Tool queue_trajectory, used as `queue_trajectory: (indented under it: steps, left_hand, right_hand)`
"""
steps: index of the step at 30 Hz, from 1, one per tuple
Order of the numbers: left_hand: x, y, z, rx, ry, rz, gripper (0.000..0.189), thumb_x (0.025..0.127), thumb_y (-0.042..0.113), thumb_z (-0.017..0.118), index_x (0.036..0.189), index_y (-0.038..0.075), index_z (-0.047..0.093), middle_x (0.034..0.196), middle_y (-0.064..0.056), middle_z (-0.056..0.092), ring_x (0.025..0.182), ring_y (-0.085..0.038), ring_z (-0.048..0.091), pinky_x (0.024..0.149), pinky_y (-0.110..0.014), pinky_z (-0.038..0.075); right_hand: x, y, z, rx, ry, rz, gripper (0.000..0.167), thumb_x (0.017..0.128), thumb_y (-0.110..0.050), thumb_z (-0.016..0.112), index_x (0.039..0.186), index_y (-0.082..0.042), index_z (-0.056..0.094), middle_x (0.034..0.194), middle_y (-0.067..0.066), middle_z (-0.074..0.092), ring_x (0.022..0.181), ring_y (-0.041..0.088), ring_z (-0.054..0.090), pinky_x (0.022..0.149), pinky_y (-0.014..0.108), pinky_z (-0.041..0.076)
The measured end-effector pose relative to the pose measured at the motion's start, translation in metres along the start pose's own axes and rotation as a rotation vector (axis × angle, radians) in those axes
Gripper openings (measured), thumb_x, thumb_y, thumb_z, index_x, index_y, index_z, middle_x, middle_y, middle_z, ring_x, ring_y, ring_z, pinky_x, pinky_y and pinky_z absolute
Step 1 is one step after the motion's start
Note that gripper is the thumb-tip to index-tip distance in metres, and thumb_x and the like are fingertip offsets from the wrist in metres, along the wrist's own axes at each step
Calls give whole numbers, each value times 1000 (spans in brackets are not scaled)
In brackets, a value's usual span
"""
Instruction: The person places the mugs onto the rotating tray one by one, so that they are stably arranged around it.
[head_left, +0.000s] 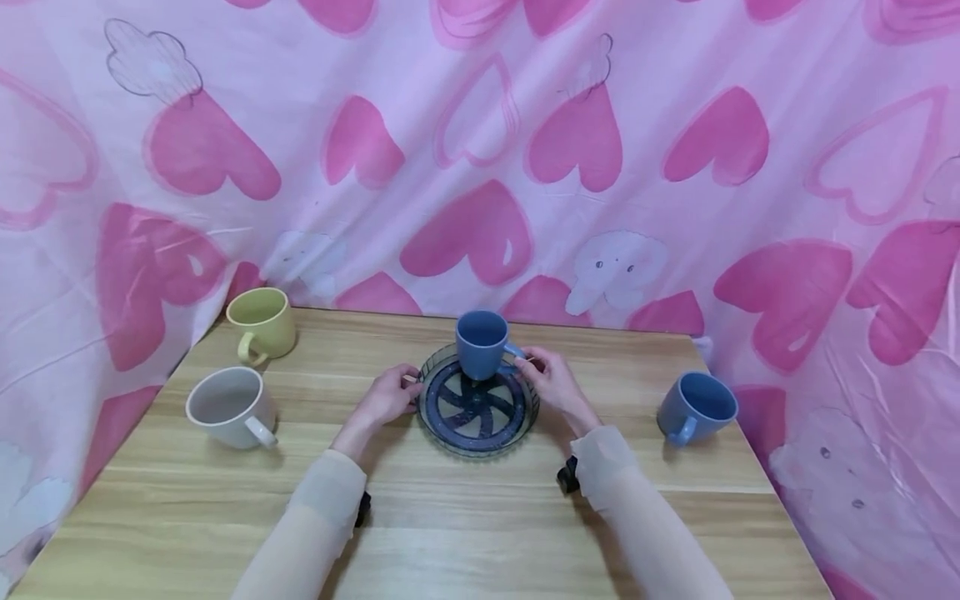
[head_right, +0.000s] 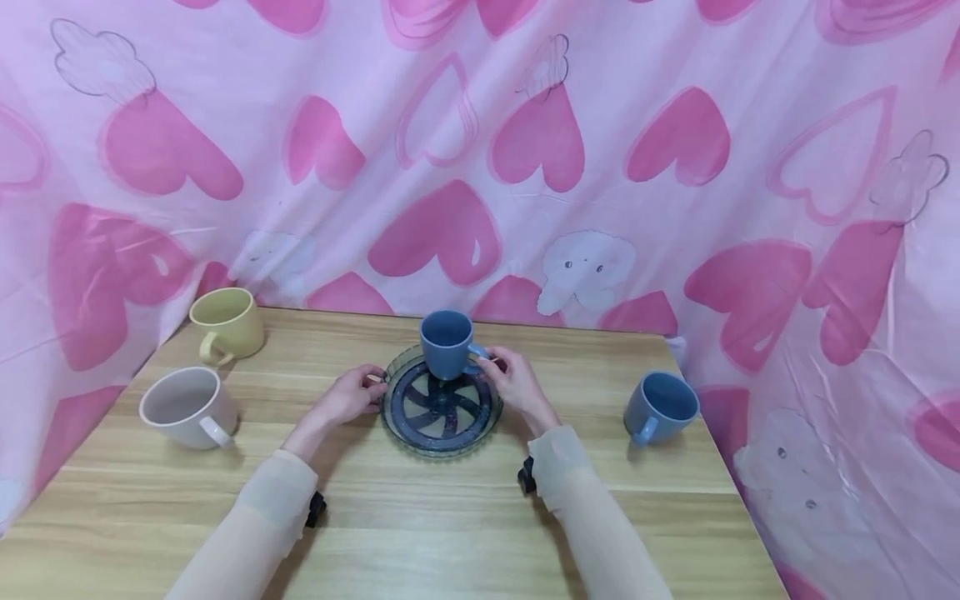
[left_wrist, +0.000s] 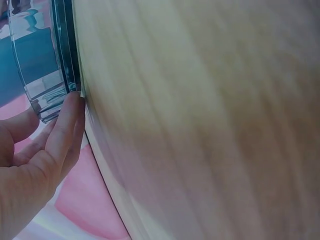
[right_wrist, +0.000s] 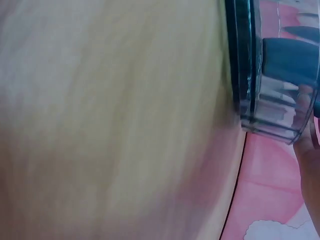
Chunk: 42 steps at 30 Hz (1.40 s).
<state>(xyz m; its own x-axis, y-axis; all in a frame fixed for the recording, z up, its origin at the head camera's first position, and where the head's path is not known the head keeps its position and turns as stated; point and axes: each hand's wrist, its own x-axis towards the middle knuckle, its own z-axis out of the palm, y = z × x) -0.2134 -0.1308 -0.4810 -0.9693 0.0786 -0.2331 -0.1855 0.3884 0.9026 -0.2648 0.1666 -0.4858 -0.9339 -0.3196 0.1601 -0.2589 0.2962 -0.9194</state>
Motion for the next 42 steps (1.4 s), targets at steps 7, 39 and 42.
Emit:
queue_trajectory:
  steps: [7,39,42]
  left_hand:
    - [0,1,-4,20,-15,-7,28,100,3,53,127,-5,52,103,-22,58,90,-28,64,77,-34,58]
    - [8,2,-22,264,-167,170,46,90,4,69,129,-11,50,110,-23,64,105,-34,60,91,-46,50]
    - [8,4,-22,262,-178,178,48,90,3,68,130,-12,48,111,-24,63,106,-36,59,92,-47,50]
  right_hand:
    - [2,6,-1,50,-29,-5,24,99,-5,56,114,13,61,100,36,61,90,54,60,83,62,50]
    - [-6,-14,0,-85,55,53,60,87,-27,76,140,-14,51,142,11,43,127,39,40,104,55,39]
    - [-10,-19,-3,-138,66,43,62,87,-29,76,141,-15,49,141,12,41,127,34,40,105,54,39]
